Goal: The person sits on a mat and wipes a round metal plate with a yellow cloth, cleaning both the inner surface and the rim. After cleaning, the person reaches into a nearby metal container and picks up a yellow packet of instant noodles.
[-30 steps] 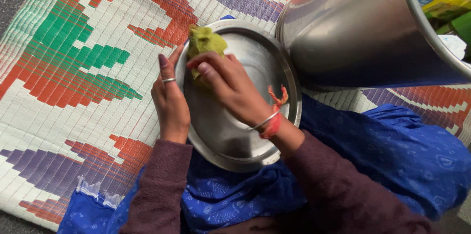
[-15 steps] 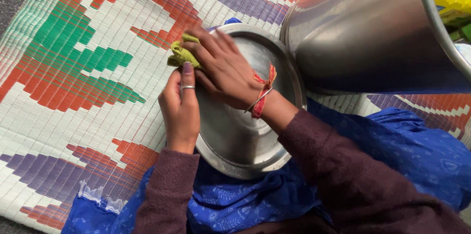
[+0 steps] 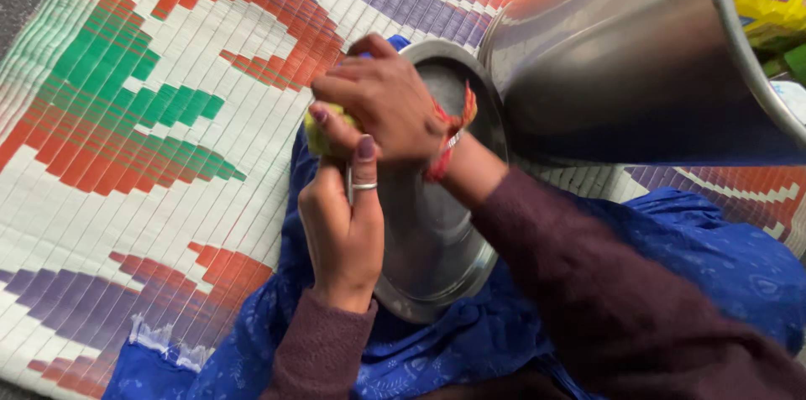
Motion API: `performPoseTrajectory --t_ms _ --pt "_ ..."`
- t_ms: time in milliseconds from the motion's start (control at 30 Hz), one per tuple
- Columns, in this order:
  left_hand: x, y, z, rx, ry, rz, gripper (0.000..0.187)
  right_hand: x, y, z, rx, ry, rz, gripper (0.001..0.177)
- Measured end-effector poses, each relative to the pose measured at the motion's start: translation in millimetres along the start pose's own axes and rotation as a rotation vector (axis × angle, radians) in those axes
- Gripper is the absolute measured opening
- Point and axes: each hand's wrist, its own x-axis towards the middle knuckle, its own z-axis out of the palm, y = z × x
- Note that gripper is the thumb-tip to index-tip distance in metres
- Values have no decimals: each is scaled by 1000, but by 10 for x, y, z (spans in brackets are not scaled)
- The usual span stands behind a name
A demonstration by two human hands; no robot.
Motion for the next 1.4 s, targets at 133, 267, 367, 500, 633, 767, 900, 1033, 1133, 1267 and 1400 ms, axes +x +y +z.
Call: performPoseTrajectory --t_ms 133,267,367,500,633,767,900,1033,1133,1267,1400 --pt "-53 -5 -23 98 15 -78 26 -42 276 24 -33 -14 50 24" --pt "-214 -124 -15 48 58 -11 26 -255 500 124 -63 36 147 27" --pt "-313 -229 -1 -47 44 -54 25 -484 703 211 -89 98 270 31" --pt "-409 -311 21 -61 42 -117 26 -899 1003 257 -182 249 433 35" --pt "-403 -321 39 -111 42 -95 25 -1248 1177 374 -251 397 849 49" --pt "-302 -303 1 -20 -13 -214 21 -1244 1183 364 -221 350 1112 56" --pt "-66 -345 -128 58 -96 -68 28 -851 872 262 -194 370 885 43" --pt "326 -465 -395 28 -246 -10 25 -206 330 342 27 225 391 32" --pt "435 -573 -576 89 -307 -28 22 122 3 458 -117 77 119 39" --pt "227 -689 -656 65 -182 -24 16 265 -68 550 -199 -9 6 44" --pt "36 -804 -587 23 -111 -338 20 80 199 540 -146 18 185 39"
